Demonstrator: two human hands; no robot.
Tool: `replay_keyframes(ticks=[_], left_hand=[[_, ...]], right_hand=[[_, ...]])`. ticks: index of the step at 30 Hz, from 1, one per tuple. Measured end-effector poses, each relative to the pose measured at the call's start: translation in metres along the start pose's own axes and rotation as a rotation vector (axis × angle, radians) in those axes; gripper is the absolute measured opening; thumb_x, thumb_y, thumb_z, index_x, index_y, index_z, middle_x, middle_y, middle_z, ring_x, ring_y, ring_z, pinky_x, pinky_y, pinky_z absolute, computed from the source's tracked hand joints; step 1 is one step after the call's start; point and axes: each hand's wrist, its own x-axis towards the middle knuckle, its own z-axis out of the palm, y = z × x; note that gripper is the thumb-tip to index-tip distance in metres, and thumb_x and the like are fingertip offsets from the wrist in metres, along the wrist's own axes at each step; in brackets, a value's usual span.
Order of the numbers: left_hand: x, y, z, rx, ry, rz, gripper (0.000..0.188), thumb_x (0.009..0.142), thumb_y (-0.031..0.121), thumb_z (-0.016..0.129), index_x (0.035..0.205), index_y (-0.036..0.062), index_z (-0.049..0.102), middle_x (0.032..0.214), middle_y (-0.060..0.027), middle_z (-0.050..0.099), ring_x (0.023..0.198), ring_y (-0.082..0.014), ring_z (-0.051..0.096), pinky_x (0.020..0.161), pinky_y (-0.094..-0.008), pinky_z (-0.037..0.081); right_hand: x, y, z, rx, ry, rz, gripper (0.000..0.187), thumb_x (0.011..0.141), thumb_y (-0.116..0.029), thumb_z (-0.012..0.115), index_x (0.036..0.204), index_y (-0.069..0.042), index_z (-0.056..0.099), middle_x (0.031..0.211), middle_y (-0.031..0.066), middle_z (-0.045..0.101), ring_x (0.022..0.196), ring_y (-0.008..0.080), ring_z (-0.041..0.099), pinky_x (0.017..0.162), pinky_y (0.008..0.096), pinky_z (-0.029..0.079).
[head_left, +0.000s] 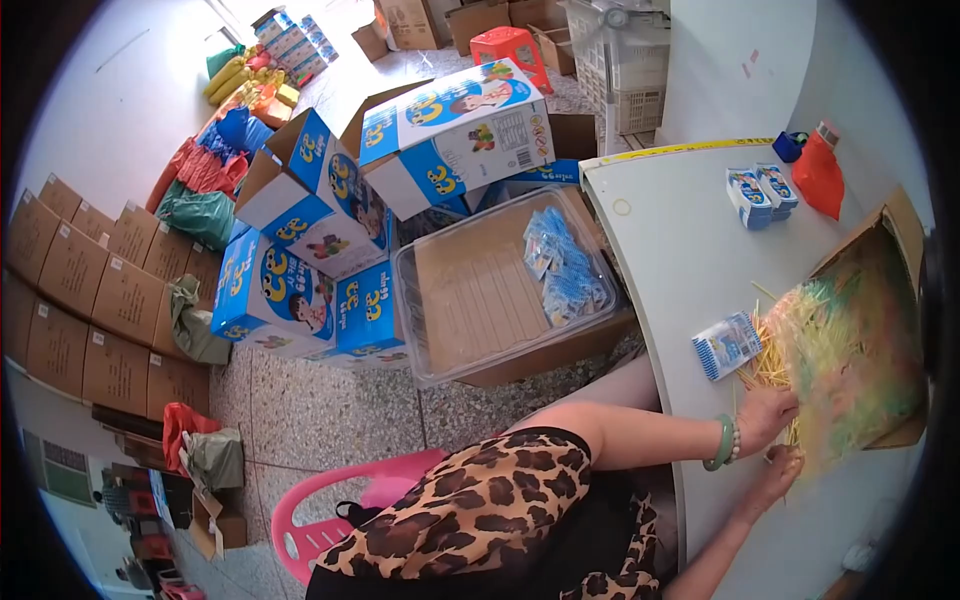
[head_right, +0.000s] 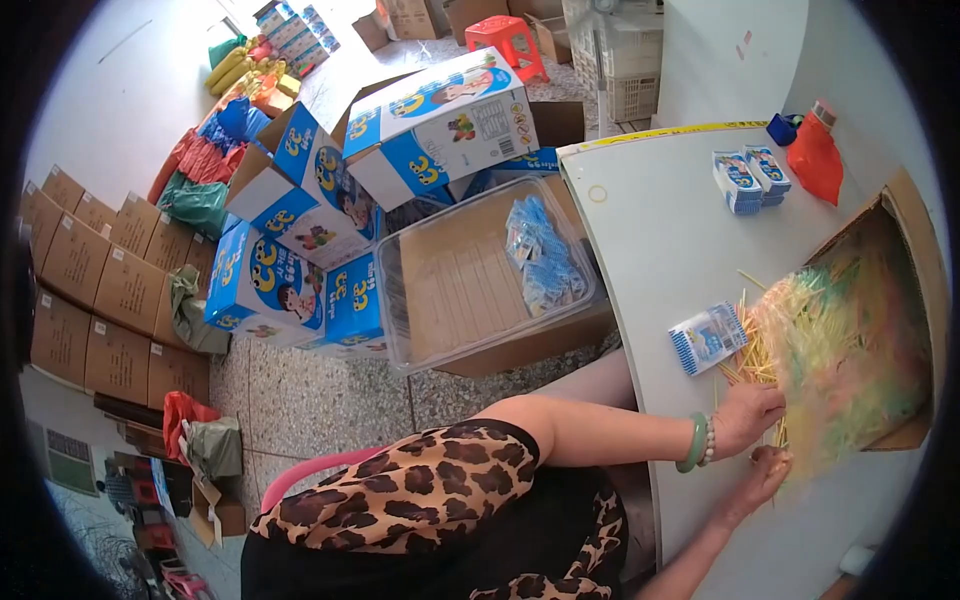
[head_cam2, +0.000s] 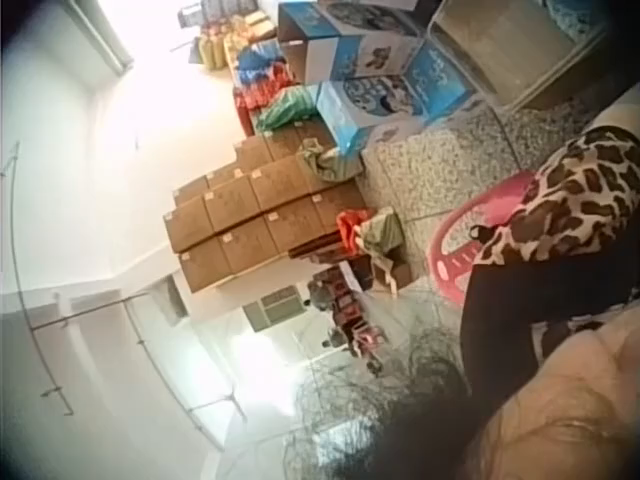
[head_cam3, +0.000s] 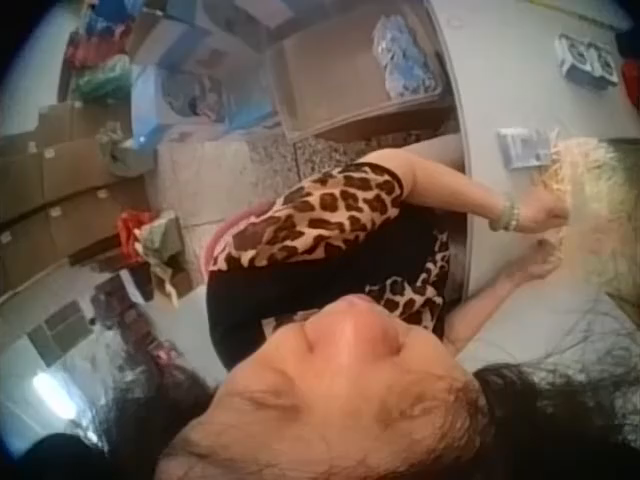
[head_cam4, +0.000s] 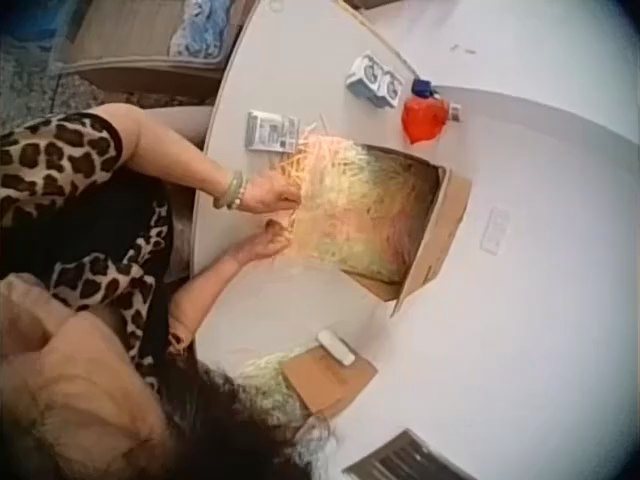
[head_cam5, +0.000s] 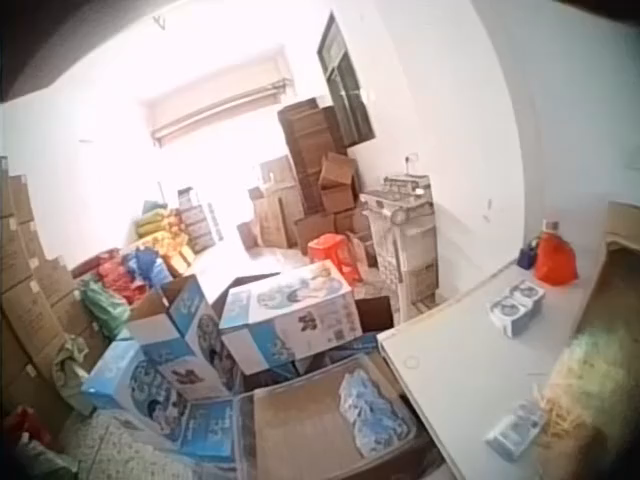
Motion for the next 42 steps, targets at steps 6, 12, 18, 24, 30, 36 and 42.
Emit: replay_keyframes(ticks=[6, 12, 18, 24, 30, 36, 42], left_hand=[[-0.032, 0.018, -0.017, 0.578, -0.128, 0.331, 0.017, 0.077, 0.016, 0.063, 0.089, 0.0041, 0.062, 0.113, -0.0198, 0.052, 0.104, -0.0342, 0.052, 0.084, -0.0445, 0.043], [-0.049, -0.001, 0.024, 0.350, -0.251, 0.646, 0.041, 0.078, 0.018, 0.060, 0.110, -0.0050, 0.050, 0.120, -0.0187, 0.051, 0.116, -0.0351, 0.047, 0.099, -0.0410, 0.039], [-0.058, -0.017, 0.045, 0.630, -0.133, 0.659, 0.044, 0.074, 0.017, 0.059, 0.113, -0.0028, 0.051, 0.119, -0.0192, 0.051, 0.117, -0.0362, 0.047, 0.100, -0.0478, 0.038], [-0.058, 0.030, -0.017, 0.532, -0.121, 0.717, 0.037, 0.084, 0.023, 0.056, 0.114, 0.0012, 0.054, 0.117, -0.0197, 0.055, 0.105, -0.0381, 0.054, 0.095, -0.0495, 0.039], [-0.058, 0.023, -0.083, 0.643, 0.104, 0.719, 0.017, 0.071, 0.004, 0.068, 0.087, 0.0067, 0.062, 0.097, -0.0117, 0.059, 0.084, -0.0304, 0.056, 0.069, -0.0408, 0.043], [-0.007, 0.011, -0.127, 1.034, 0.331, 0.028, 0.052, 0.073, 0.038, 0.074, 0.109, 0.0042, 0.057, 0.110, -0.0107, 0.058, 0.103, -0.0327, 0.055, 0.087, -0.0436, 0.039], [0.014, 0.006, -0.136, 1.008, 0.145, -0.273, 0.062, 0.068, 0.047, 0.076, 0.109, 0.0032, 0.060, 0.110, -0.0124, 0.061, 0.106, -0.0306, 0.056, 0.092, -0.0418, 0.037]], right_hand=[[-0.019, -0.022, 0.012, 0.106, 0.032, -0.013, 0.015, 0.097, -0.020, 0.047, 0.098, -0.005, 0.051, 0.088, 0.0032, 0.051, 0.085, 0.0145, 0.050, 0.081, 0.0279, 0.041], [-0.026, 0.090, -0.002, 0.278, 0.043, -0.088, 0.037, 0.097, -0.027, 0.048, 0.127, -0.007, 0.040, 0.122, 0.0031, 0.044, 0.111, 0.0160, 0.046, 0.091, 0.0309, 0.042], [-0.043, 0.085, -0.010, -0.324, 0.091, -0.492, 0.043, 0.096, -0.027, 0.049, 0.132, -0.007, 0.037, 0.129, 0.0062, 0.042, 0.118, 0.0201, 0.044, 0.095, 0.0334, 0.041], [-0.037, 0.063, 0.031, -0.574, 0.116, -0.416, 0.044, 0.093, -0.025, 0.053, 0.130, -0.005, 0.040, 0.128, 0.0105, 0.047, 0.119, 0.0255, 0.047, 0.097, 0.0376, 0.041], [-0.047, -0.042, 0.036, 0.143, 0.072, 0.049, 0.026, 0.084, -0.003, 0.063, 0.107, -0.004, 0.051, 0.083, 0.0019, 0.055, 0.076, 0.0097, 0.055, 0.070, 0.0228, 0.046], [-0.051, -0.049, 0.042, -0.059, 0.022, -0.145, 0.011, 0.087, -0.004, 0.060, 0.097, -0.005, 0.054, 0.076, 0.0028, 0.056, 0.071, 0.0111, 0.055, 0.067, 0.0245, 0.046], [-0.053, -0.051, 0.042, -0.088, 0.016, -0.187, 0.010, 0.088, -0.003, 0.059, 0.096, -0.004, 0.054, 0.075, 0.0041, 0.057, 0.071, 0.0117, 0.055, 0.067, 0.0251, 0.047]])
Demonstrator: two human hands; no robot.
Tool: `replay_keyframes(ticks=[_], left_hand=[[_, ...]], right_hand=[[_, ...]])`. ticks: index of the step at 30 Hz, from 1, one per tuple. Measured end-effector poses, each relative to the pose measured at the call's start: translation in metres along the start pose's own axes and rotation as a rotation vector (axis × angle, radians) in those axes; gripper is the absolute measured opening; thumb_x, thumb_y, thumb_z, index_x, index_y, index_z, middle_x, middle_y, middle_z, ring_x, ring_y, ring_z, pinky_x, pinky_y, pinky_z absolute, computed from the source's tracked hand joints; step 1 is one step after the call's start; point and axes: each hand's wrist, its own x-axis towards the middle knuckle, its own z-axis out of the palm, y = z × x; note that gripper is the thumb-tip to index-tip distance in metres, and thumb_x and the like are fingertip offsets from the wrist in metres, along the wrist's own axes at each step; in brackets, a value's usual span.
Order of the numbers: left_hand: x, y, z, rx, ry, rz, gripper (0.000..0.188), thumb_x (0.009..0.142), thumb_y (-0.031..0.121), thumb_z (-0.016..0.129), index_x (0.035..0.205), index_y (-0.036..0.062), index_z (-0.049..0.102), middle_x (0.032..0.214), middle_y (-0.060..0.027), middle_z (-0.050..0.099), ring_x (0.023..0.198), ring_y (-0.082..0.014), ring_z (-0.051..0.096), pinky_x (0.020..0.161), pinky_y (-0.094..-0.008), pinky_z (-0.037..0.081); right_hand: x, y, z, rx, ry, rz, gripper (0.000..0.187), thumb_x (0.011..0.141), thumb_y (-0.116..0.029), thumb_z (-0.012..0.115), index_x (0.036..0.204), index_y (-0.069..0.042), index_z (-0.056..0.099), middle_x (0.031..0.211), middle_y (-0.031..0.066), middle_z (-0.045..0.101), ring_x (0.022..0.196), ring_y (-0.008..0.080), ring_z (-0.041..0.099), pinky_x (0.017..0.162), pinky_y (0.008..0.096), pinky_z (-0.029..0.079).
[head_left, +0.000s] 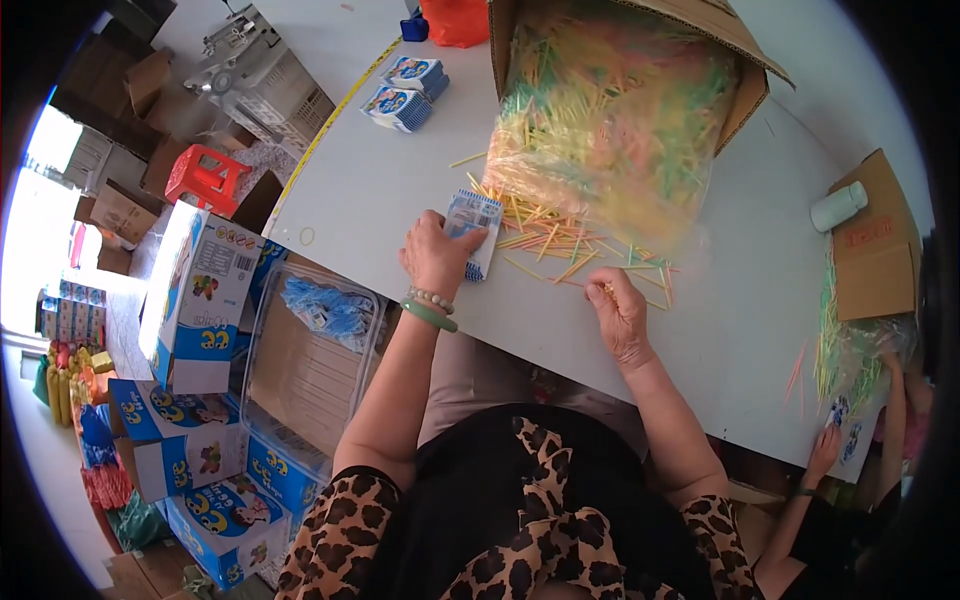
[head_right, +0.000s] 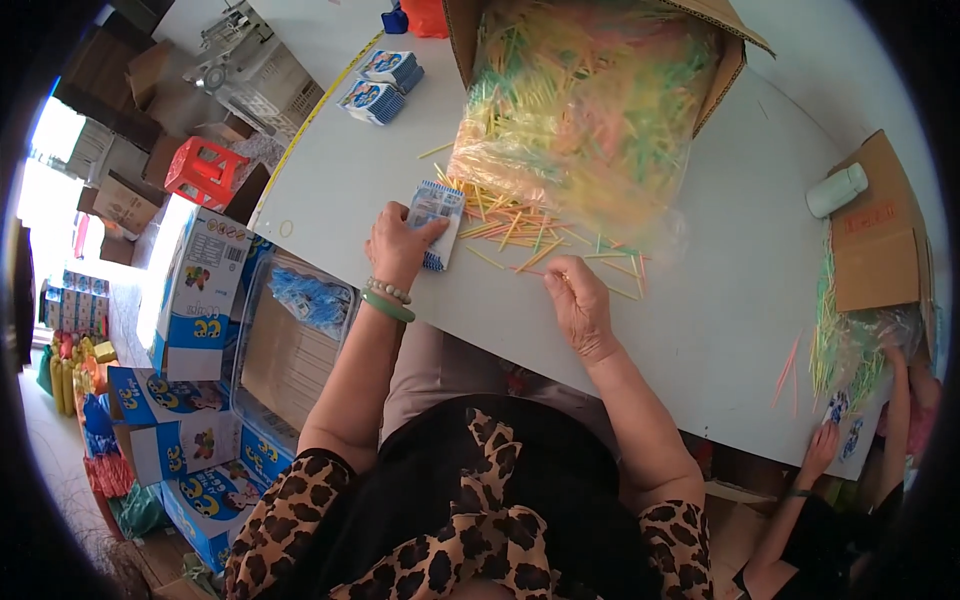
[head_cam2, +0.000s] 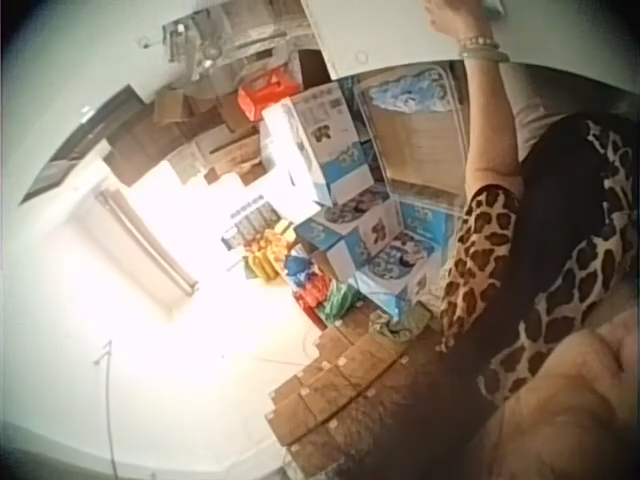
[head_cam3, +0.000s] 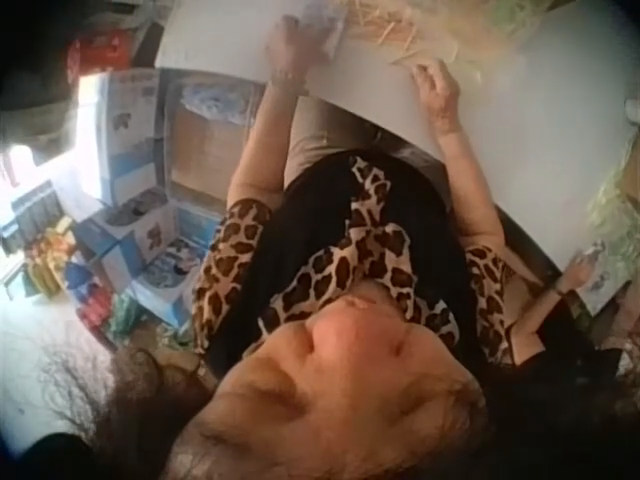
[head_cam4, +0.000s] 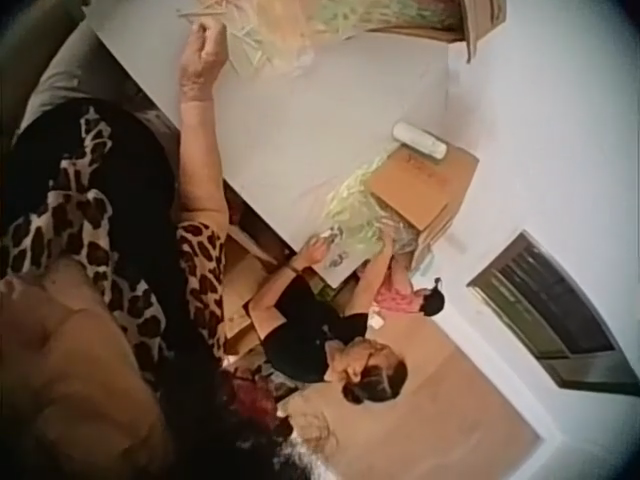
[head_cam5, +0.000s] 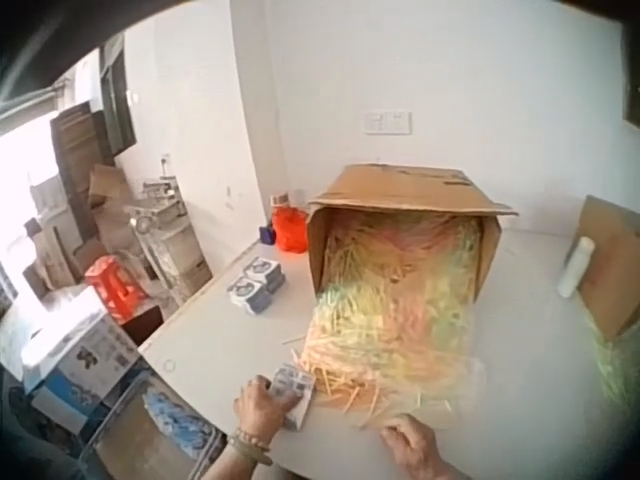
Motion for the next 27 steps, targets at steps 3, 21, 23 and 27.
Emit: replay_keyframes(ticks=[3, 21, 23, 27], left_hand=[[0.000, -0.008, 0.008, -0.039, 0.089, 0.041, 0.061, 0.067, 0.047, 0.076, 0.107, 0.0038, 0.061, 0.104, -0.0125, 0.064, 0.103, -0.0289, 0.058, 0.092, -0.0409, 0.036], [0.012, -0.019, 0.004, -0.391, 0.162, -0.043, 0.031, 0.067, 0.027, 0.078, 0.083, 0.0073, 0.061, 0.082, -0.0075, 0.065, 0.077, -0.0264, 0.063, 0.070, -0.0352, 0.047], [0.019, -0.033, 0.009, -0.309, 0.266, 0.129, 0.021, 0.073, 0.025, 0.073, 0.078, 0.0082, 0.060, 0.081, -0.0053, 0.062, 0.074, -0.0271, 0.060, 0.067, -0.0372, 0.046], [0.021, -0.036, -0.004, -0.129, 0.208, 0.247, 0.013, 0.081, 0.021, 0.068, 0.082, 0.0086, 0.064, 0.083, -0.0042, 0.059, 0.077, -0.0244, 0.058, 0.069, -0.0345, 0.045]], right_hand=[[0.002, -0.001, 0.004, 0.132, 0.090, 0.064, 0.009, 0.088, -0.002, 0.059, 0.096, -0.004, 0.054, 0.076, 0.0043, 0.058, 0.071, 0.0116, 0.055, 0.067, 0.0249, 0.046], [0.006, -0.005, 0.003, -0.262, -0.068, -0.197, 0.019, 0.081, 0.000, 0.061, 0.098, -0.005, 0.055, 0.079, 0.0100, 0.056, 0.075, 0.0271, 0.056, 0.068, 0.0339, 0.045], [0.007, -0.009, 0.004, -0.272, -0.067, -0.213, 0.019, 0.081, 0.001, 0.060, 0.098, -0.005, 0.055, 0.079, 0.0101, 0.056, 0.075, 0.0270, 0.056, 0.068, 0.0341, 0.045], [0.007, -0.008, 0.005, -0.259, -0.042, -0.220, 0.016, 0.082, 0.001, 0.060, 0.096, -0.005, 0.055, 0.079, 0.0096, 0.056, 0.073, 0.0245, 0.057, 0.067, 0.0330, 0.046]])
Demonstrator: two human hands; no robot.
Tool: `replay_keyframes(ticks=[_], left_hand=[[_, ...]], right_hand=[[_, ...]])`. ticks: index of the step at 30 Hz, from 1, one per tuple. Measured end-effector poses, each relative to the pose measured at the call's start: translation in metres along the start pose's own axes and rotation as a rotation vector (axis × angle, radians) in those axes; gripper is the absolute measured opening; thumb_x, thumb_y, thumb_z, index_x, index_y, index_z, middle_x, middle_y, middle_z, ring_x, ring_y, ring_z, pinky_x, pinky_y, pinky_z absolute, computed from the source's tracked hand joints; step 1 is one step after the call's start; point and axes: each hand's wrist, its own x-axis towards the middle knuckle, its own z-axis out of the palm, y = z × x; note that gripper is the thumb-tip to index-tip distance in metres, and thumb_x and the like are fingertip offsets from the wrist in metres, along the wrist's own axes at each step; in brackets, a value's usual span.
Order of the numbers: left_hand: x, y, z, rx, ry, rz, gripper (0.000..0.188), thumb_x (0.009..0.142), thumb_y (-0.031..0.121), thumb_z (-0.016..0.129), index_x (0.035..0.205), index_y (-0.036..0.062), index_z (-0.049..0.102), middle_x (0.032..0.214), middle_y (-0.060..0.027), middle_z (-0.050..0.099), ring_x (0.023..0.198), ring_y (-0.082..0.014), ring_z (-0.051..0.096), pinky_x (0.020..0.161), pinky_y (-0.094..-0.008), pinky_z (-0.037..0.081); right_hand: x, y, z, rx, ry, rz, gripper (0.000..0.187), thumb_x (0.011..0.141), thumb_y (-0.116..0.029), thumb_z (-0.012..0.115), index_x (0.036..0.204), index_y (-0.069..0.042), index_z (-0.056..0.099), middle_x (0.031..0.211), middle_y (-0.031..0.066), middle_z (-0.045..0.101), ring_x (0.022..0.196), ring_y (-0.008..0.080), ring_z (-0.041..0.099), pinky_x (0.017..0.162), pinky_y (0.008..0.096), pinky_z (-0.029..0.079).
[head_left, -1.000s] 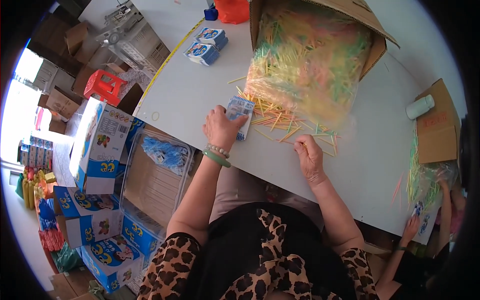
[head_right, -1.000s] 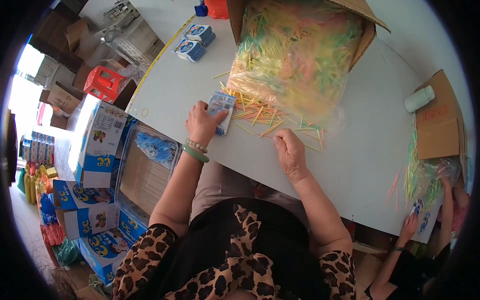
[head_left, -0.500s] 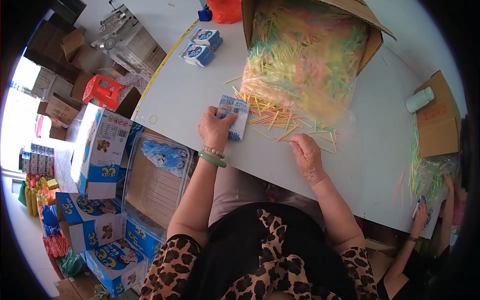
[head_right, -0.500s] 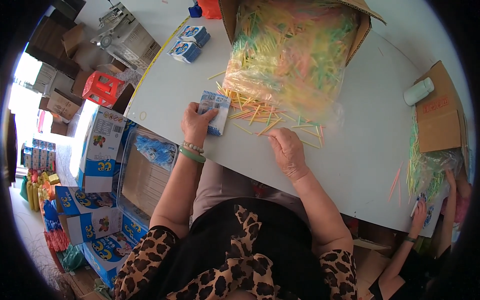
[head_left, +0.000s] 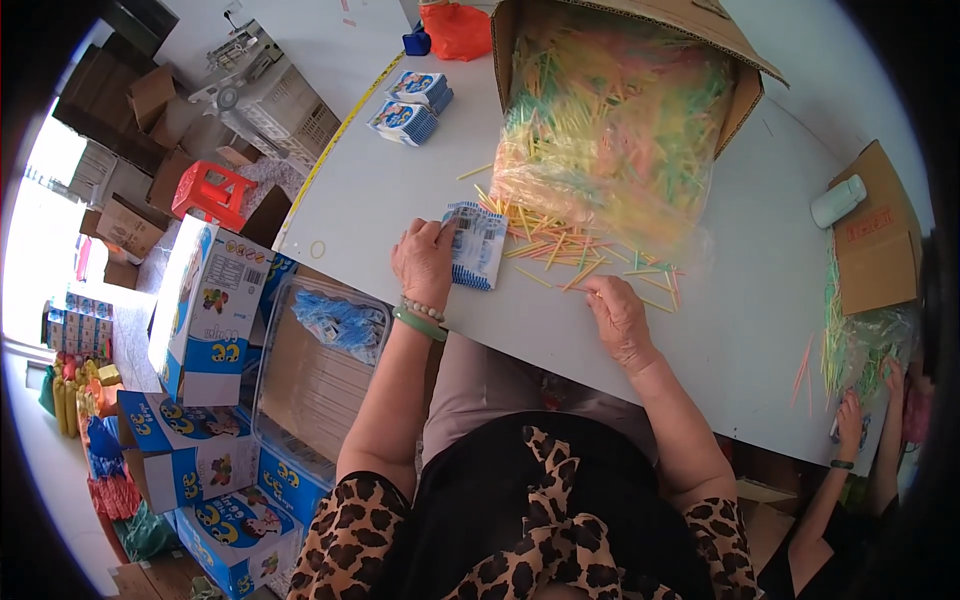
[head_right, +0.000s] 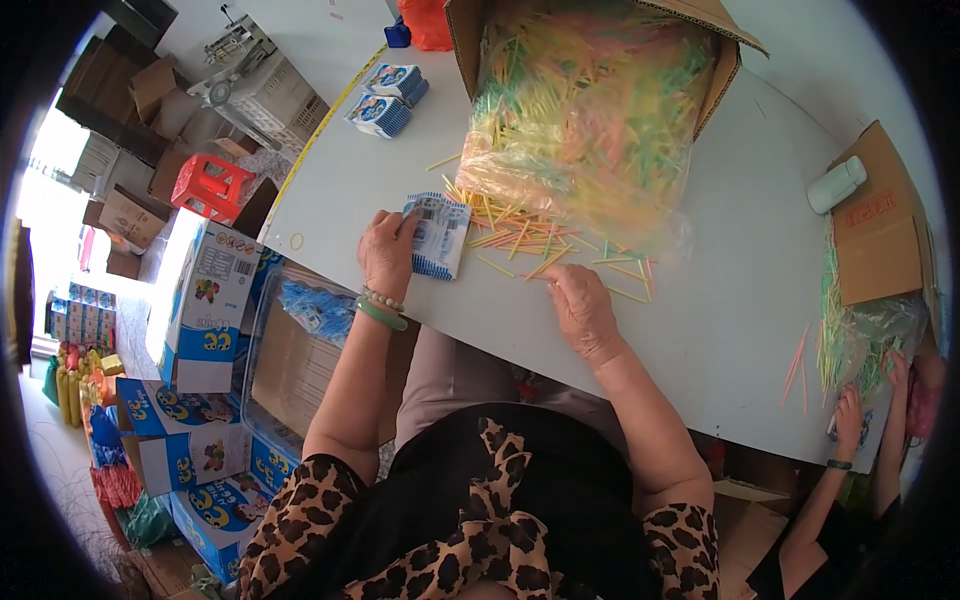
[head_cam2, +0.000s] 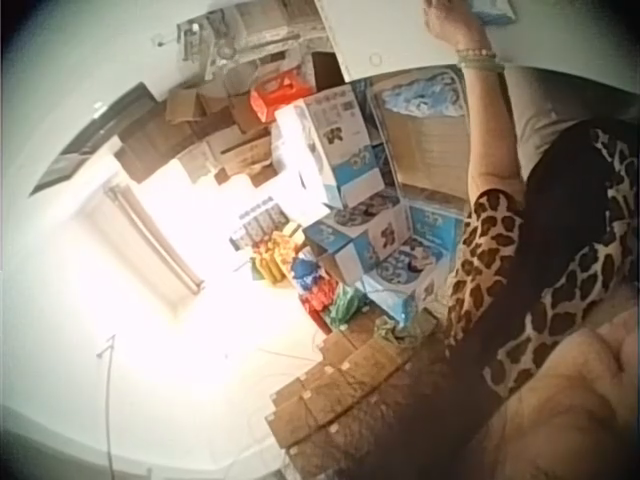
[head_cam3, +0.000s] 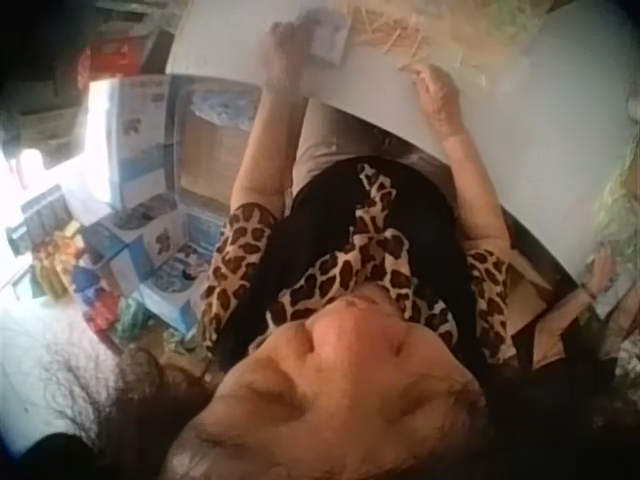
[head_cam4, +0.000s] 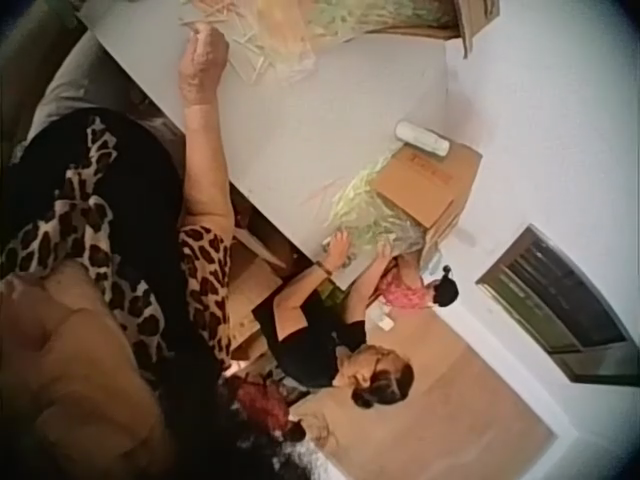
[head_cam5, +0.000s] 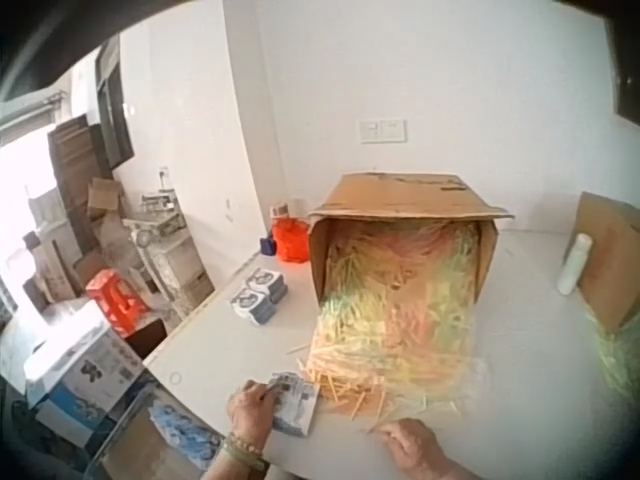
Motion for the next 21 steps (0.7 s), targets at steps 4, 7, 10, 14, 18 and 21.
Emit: replay_keyframes(ticks=[4, 7, 10, 14, 18, 21], left_hand=[[-0.002, 0.020, -0.021, 0.349, 0.145, 0.257, 0.014, 0.086, 0.022, 0.063, 0.092, 0.0117, 0.069, 0.087, -0.0046, 0.060, 0.085, -0.0238, 0.059, 0.075, -0.0357, 0.043], [0.000, 0.027, -0.029, 0.313, 0.246, 0.326, 0.013, 0.087, 0.021, 0.061, 0.093, 0.0129, 0.069, 0.091, -0.0051, 0.061, 0.085, -0.0249, 0.059, 0.073, -0.0384, 0.043], [-0.003, 0.038, -0.033, 0.013, 0.275, 0.395, 0.011, 0.087, 0.017, 0.060, 0.092, 0.0117, 0.069, 0.089, -0.0059, 0.060, 0.078, -0.0238, 0.059, 0.067, -0.0369, 0.043], [-0.033, 0.039, -0.006, -0.666, -0.310, -0.002, 0.010, 0.088, 0.012, 0.062, 0.087, 0.0036, 0.066, 0.072, -0.0008, 0.053, 0.064, -0.0097, 0.048, 0.056, -0.0252, 0.039], [-0.069, 0.061, 0.025, -1.042, -0.581, -0.055, 0.020, 0.091, 0.013, 0.060, 0.076, 0.0000, 0.059, 0.068, 0.0089, 0.046, 0.066, -0.0027, 0.039, 0.054, -0.0223, 0.034], [-0.064, 0.055, 0.034, -0.929, -0.722, 0.008, 0.014, 0.091, 0.014, 0.060, 0.089, 0.0014, 0.066, 0.076, 0.0082, 0.054, 0.068, -0.0011, 0.042, 0.058, -0.0195, 0.036]], right_hand=[[-0.005, 0.011, 0.005, 0.098, 0.015, 0.087, 0.016, 0.083, 0.000, 0.059, 0.098, -0.004, 0.056, 0.079, 0.0090, 0.056, 0.070, 0.0212, 0.058, 0.065, 0.0306, 0.046], [-0.005, 0.012, 0.003, 0.089, -0.001, 0.085, 0.019, 0.085, 0.001, 0.057, 0.103, -0.003, 0.056, 0.079, 0.0070, 0.056, 0.069, 0.0158, 0.057, 0.063, 0.0277, 0.046], [0.006, -0.001, -0.005, 0.282, -0.064, 0.325, 0.020, 0.086, 0.002, 0.054, 0.106, -0.001, 0.056, 0.078, 0.0041, 0.055, 0.068, 0.0122, 0.055, 0.062, 0.0262, 0.046], [0.029, -0.045, -0.003, 0.695, 0.006, 0.542, 0.018, 0.089, -0.004, 0.052, 0.106, 0.000, 0.057, 0.074, 0.0008, 0.053, 0.065, 0.0095, 0.051, 0.060, 0.0242, 0.043], [0.030, -0.040, 0.004, 0.662, -0.111, 0.629, 0.013, 0.090, -0.011, 0.053, 0.099, -0.003, 0.057, 0.068, -0.0013, 0.051, 0.063, 0.0075, 0.048, 0.057, 0.0223, 0.040], [0.017, -0.020, 0.007, 0.593, -0.070, 0.782, 0.009, 0.090, -0.013, 0.053, 0.093, -0.005, 0.056, 0.067, -0.0024, 0.050, 0.061, 0.0061, 0.046, 0.055, 0.0219, 0.038]])
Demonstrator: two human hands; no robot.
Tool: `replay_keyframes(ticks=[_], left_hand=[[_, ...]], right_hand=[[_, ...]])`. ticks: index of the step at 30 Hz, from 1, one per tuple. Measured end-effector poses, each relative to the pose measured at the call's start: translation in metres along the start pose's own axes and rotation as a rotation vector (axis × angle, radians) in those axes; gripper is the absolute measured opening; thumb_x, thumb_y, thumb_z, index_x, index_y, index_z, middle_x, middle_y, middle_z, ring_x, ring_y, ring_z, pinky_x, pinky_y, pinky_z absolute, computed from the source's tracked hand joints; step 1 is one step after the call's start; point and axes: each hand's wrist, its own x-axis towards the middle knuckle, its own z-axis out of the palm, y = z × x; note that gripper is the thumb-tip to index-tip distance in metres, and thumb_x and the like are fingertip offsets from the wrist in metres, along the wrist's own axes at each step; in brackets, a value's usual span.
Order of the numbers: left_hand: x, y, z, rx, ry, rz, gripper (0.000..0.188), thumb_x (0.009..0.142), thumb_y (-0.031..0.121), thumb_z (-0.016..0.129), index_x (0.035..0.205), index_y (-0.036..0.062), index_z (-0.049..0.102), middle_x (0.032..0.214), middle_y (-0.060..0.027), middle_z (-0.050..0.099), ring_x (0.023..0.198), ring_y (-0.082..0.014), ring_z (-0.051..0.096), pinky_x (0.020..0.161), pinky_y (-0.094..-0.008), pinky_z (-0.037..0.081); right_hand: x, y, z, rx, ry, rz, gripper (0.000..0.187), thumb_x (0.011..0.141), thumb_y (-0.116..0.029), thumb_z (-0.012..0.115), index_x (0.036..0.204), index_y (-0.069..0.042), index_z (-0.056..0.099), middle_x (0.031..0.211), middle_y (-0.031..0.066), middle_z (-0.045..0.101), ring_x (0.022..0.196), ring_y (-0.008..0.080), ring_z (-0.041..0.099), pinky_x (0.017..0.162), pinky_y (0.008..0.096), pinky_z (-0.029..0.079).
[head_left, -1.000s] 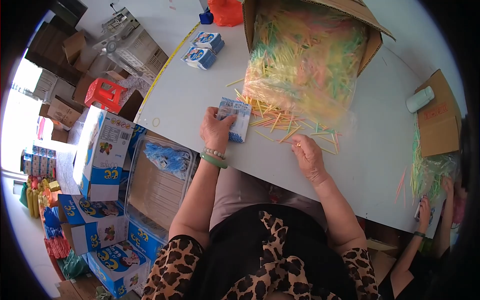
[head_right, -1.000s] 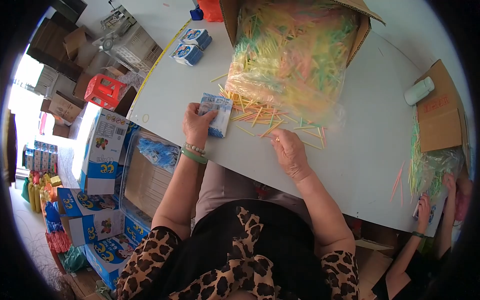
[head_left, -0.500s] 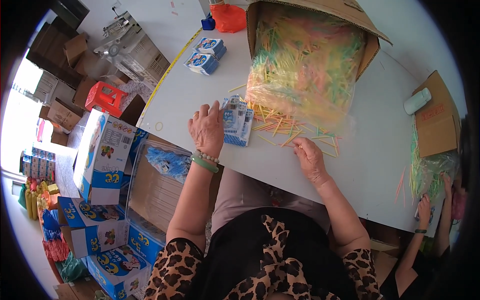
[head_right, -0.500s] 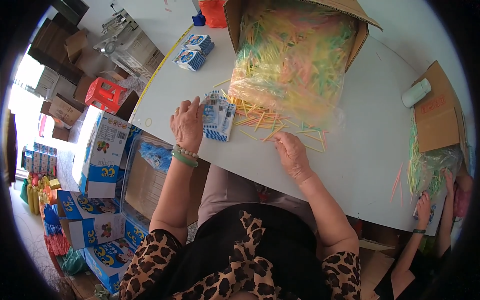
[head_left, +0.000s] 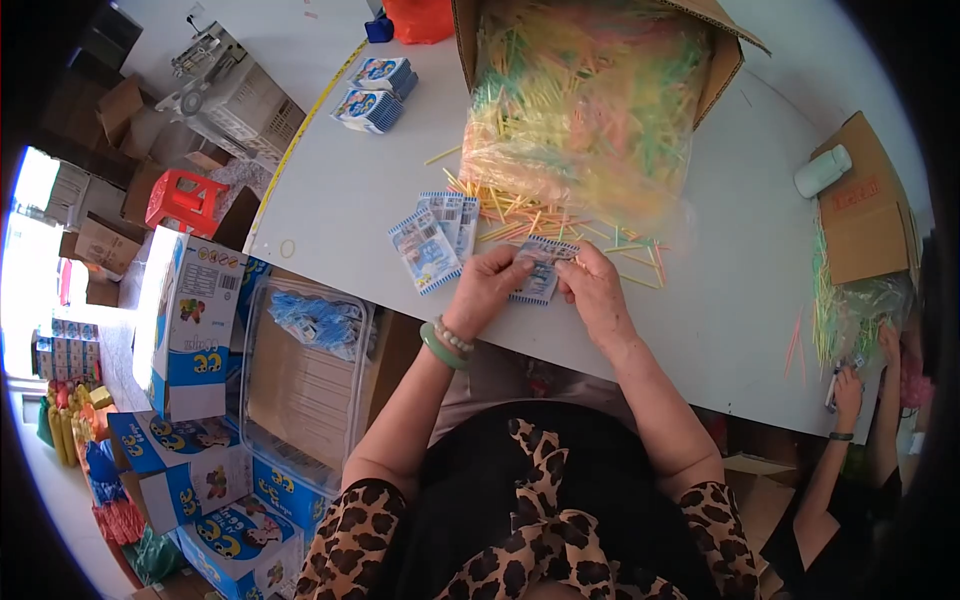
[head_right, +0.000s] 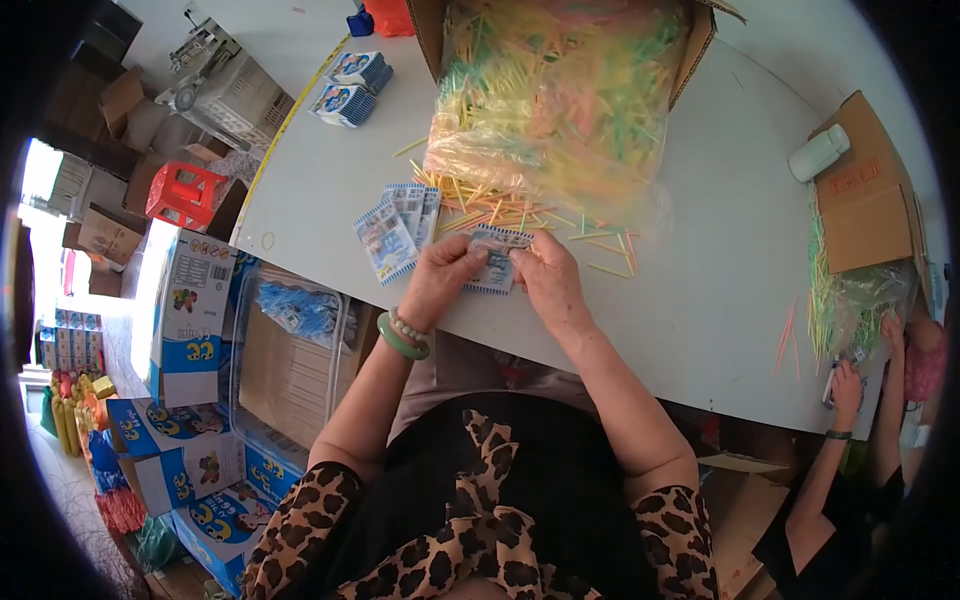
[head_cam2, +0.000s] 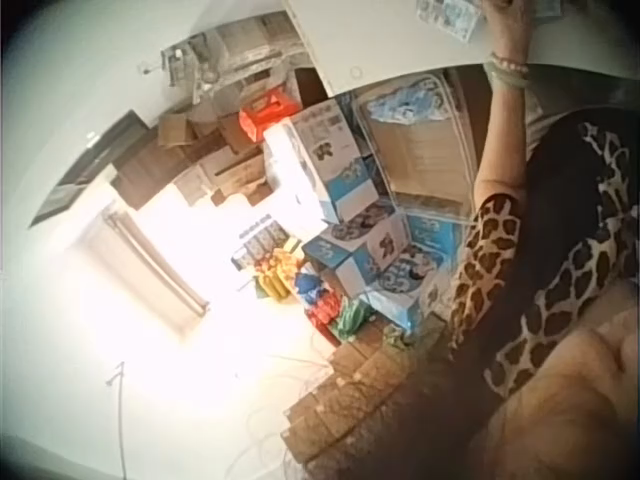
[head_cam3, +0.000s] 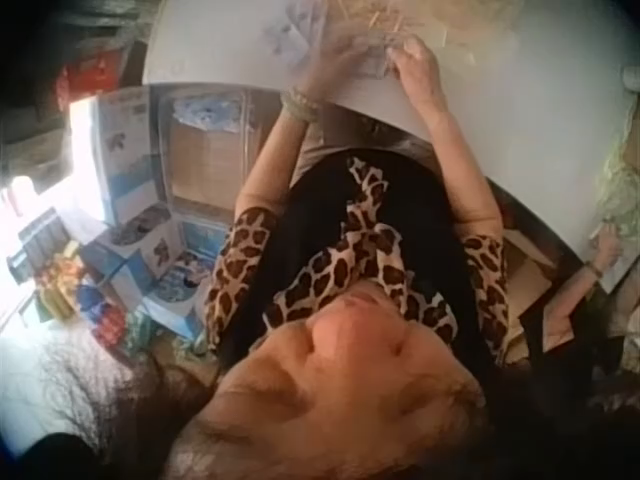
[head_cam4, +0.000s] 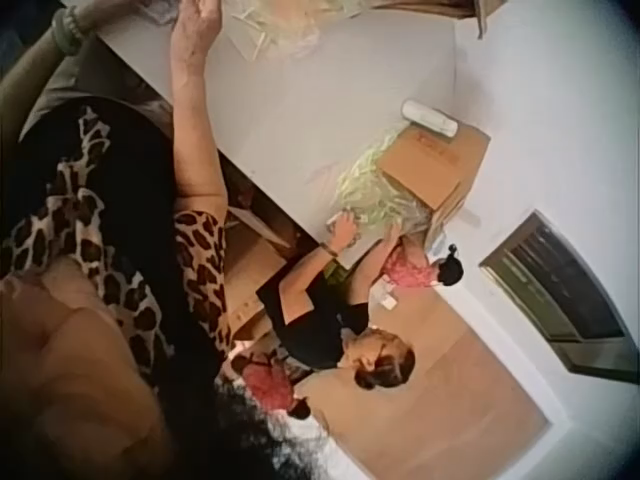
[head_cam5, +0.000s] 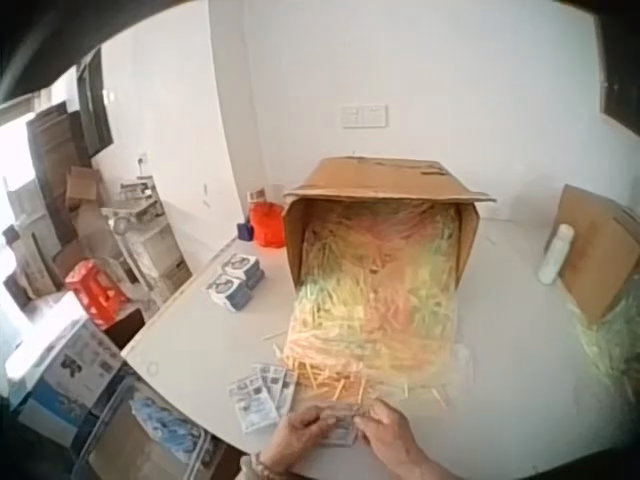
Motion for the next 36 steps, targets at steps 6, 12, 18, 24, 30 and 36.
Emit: replay_keyframes(ticks=[6, 12, 18, 24, 30, 36], left_hand=[[0.003, 0.011, 0.008, 0.013, 0.001, -0.084, 0.020, 0.090, 0.015, 0.062, 0.078, -0.0002, 0.061, 0.067, 0.0078, 0.049, 0.064, -0.0020, 0.040, 0.054, -0.0208, 0.035], [-0.003, 0.010, 0.020, -0.146, 0.090, -0.168, 0.016, 0.083, 0.005, 0.068, 0.069, 0.0020, 0.060, 0.066, 0.0070, 0.053, 0.062, -0.0012, 0.044, 0.055, -0.0197, 0.037], [-0.008, -0.004, 0.022, 0.058, 0.119, -0.013, 0.015, 0.073, -0.005, 0.071, 0.067, 0.0012, 0.058, 0.065, 0.0016, 0.054, 0.063, -0.0056, 0.048, 0.060, -0.0217, 0.042], [-0.015, -0.003, 0.029, 0.239, 0.269, 0.364, 0.011, 0.072, -0.002, 0.070, 0.073, -0.0007, 0.059, 0.071, -0.0107, 0.058, 0.063, -0.0215, 0.057, 0.057, -0.0308, 0.044], [-0.018, -0.002, 0.028, 0.203, 0.410, 0.495, 0.012, 0.071, -0.003, 0.068, 0.073, 0.0009, 0.057, 0.067, -0.0081, 0.052, 0.059, -0.0189, 0.050, 0.053, -0.0294, 0.040], [-0.010, -0.020, 0.029, 0.113, 0.538, 0.487, 0.016, 0.071, -0.001, 0.069, 0.070, 0.0007, 0.053, 0.067, -0.0105, 0.050, 0.060, -0.0250, 0.050, 0.053, -0.0345, 0.039]], right_hand=[[-0.006, -0.002, 0.000, 0.049, -0.001, 0.011, 0.008, 0.090, -0.012, 0.052, 0.093, -0.007, 0.056, 0.067, -0.0029, 0.049, 0.061, 0.0057, 0.045, 0.055, 0.0216, 0.037], [-0.018, -0.010, -0.014, 0.174, -0.001, 0.006, 0.011, 0.092, -0.014, 0.052, 0.097, -0.005, 0.056, 0.069, -0.0014, 0.051, 0.062, 0.0070, 0.046, 0.057, 0.0217, 0.039], [-0.015, -0.006, -0.031, 0.210, 0.083, -0.084, 0.014, 0.094, -0.015, 0.052, 0.100, -0.005, 0.058, 0.067, -0.0006, 0.051, 0.063, 0.0079, 0.048, 0.057, 0.0210, 0.038], [-0.017, 0.008, -0.023, 0.174, 0.099, -0.147, 0.014, 0.094, -0.015, 0.052, 0.099, -0.003, 0.057, 0.065, -0.0012, 0.046, 0.061, 0.0067, 0.043, 0.055, 0.0210, 0.033], [-0.065, -0.016, -0.004, -0.226, -0.190, -0.198, 0.007, 0.090, -0.006, 0.054, 0.094, -0.002, 0.058, 0.064, -0.0013, 0.048, 0.056, 0.0079, 0.043, 0.052, 0.0218, 0.033], [-0.081, -0.071, 0.067, -0.418, -0.531, -0.468, 0.012, 0.081, -0.004, 0.063, 0.093, -0.002, 0.062, 0.072, 0.0085, 0.060, 0.061, 0.0157, 0.058, 0.057, 0.0286, 0.045]])
